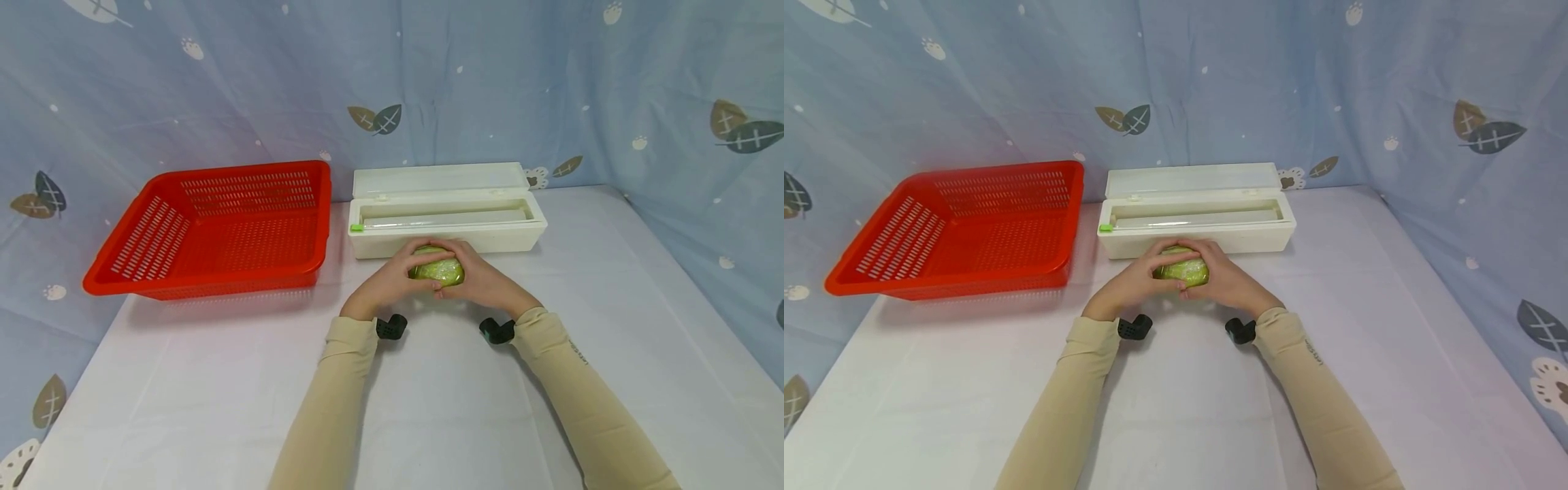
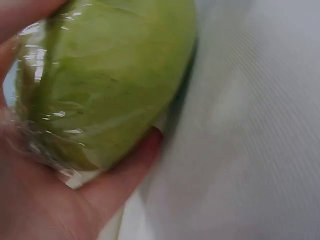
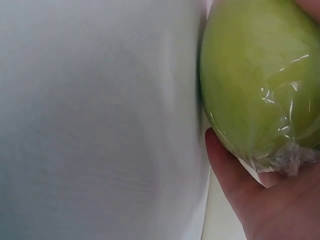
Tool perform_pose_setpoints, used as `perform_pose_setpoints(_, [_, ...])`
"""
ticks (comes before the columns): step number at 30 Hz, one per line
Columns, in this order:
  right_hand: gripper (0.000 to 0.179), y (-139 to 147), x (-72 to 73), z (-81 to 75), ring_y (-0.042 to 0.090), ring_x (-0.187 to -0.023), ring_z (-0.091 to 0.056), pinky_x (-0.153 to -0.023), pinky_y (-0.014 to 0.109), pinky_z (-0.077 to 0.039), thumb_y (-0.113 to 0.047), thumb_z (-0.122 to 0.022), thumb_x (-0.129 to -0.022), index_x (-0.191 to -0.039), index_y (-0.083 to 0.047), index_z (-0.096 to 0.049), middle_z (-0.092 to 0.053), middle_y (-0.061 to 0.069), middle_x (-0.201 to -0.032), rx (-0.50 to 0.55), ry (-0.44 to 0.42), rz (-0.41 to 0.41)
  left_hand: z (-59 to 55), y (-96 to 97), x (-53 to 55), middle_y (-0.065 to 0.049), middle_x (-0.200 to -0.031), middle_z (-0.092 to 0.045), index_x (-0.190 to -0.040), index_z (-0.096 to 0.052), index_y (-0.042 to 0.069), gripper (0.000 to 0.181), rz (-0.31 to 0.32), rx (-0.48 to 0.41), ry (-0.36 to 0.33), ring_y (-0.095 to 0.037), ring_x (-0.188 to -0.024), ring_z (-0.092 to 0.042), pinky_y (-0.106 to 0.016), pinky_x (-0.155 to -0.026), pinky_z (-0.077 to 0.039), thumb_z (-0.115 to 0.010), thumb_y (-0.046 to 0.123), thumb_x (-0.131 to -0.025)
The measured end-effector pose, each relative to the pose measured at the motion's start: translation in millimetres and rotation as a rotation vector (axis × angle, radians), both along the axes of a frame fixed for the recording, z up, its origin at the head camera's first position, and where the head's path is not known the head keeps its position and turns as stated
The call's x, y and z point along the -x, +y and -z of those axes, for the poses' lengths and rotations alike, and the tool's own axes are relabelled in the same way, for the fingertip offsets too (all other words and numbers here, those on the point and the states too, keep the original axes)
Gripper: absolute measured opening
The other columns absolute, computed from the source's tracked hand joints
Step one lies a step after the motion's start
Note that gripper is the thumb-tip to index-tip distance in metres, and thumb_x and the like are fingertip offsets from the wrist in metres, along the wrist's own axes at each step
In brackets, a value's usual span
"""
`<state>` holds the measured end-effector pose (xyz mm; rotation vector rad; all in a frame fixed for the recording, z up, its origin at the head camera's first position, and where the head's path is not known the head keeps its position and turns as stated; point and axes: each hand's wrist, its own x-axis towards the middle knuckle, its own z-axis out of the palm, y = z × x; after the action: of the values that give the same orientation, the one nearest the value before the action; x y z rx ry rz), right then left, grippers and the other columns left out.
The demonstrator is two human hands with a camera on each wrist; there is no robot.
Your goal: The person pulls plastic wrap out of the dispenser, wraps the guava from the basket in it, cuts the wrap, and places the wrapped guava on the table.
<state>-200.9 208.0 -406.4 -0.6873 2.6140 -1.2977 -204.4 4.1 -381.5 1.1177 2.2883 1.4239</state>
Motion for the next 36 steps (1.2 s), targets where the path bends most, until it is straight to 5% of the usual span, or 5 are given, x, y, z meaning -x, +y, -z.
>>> perform_pose_setpoints(16, [0.08,-5.7,-15.0,-28.9,0.026,-0.116,-0.031,-0.089,0.046,-0.034,-0.022,-0.072,-0.076,-0.14,-0.022,-0.024,-0.02,0.007,-0.139,-0.003,-0.09,-0.047,-4.2,-6.1,1.0,-0.004,-0.142,-0.026,-0.122,-0.057,0.014,0.035,0.058,-0.017,-0.063,-0.021,-0.13,-0.021,-0.034,-0.095,-0.033,-0.058,0.016,-0.087])
perform_pose_setpoints(22, [0.082,6.0,-5.0,-11.5,0.021,-0.117,-0.032,-0.091,0.045,-0.033,-0.043,-0.067,-0.076,-0.14,-0.038,-0.016,-0.017,-0.001,-0.141,-0.055,-0.128,-0.042,-9.0,-11.8,2.1,-0.005,-0.143,-0.022,-0.137,-0.036,0.015,0.055,0.055,-0.03,-0.166,-0.018,-0.128,-0.023,-0.045,-0.098,-0.028,-0.058,0.017,-0.087])
perform_pose_setpoints(26, [0.083,5.0,-8.8,-18.2,0.022,-0.123,-0.027,-0.095,0.05,-0.028,-0.043,-0.067,-0.076,-0.14,-0.036,-0.015,-0.016,0.0,-0.143,-0.054,-0.136,-0.044,-8.7,-13.2,2.0,-0.002,-0.141,-0.023,-0.142,-0.025,0.02,0.069,0.024,0.0,-0.233,-0.016,-0.122,-0.028,-0.042,-0.098,-0.029,-0.063,0.023,-0.083])
perform_pose_setpoints(33, [0.083,10.2,-5.0,-11.9,0.024,-0.125,-0.025,-0.096,0.051,-0.027,-0.041,-0.067,-0.077,-0.141,-0.034,-0.015,-0.015,0.002,-0.143,-0.044,-0.172,-0.014,22.7,-13.5,19.3,0.011,-0.138,-0.028,-0.138,-0.029,0.029,0.068,-0.067,0.045,-0.228,-0.01,-0.122,-0.03,-0.04,-0.099,-0.028,-0.061,0.044,-0.08])
perform_pose_setpoints(36, [0.085,12.2,-1.6,-7.0,0.025,-0.127,-0.023,-0.097,0.051,-0.026,-0.044,-0.066,-0.076,-0.141,-0.034,-0.013,-0.013,0.002,-0.145,-0.045,-0.162,-0.016,23.5,-14.9,21.1,0.013,-0.134,-0.034,-0.136,-0.034,0.028,0.063,-0.086,0.066,-0.229,-0.009,-0.119,-0.035,-0.038,-0.097,-0.031,-0.057,0.048,-0.082])
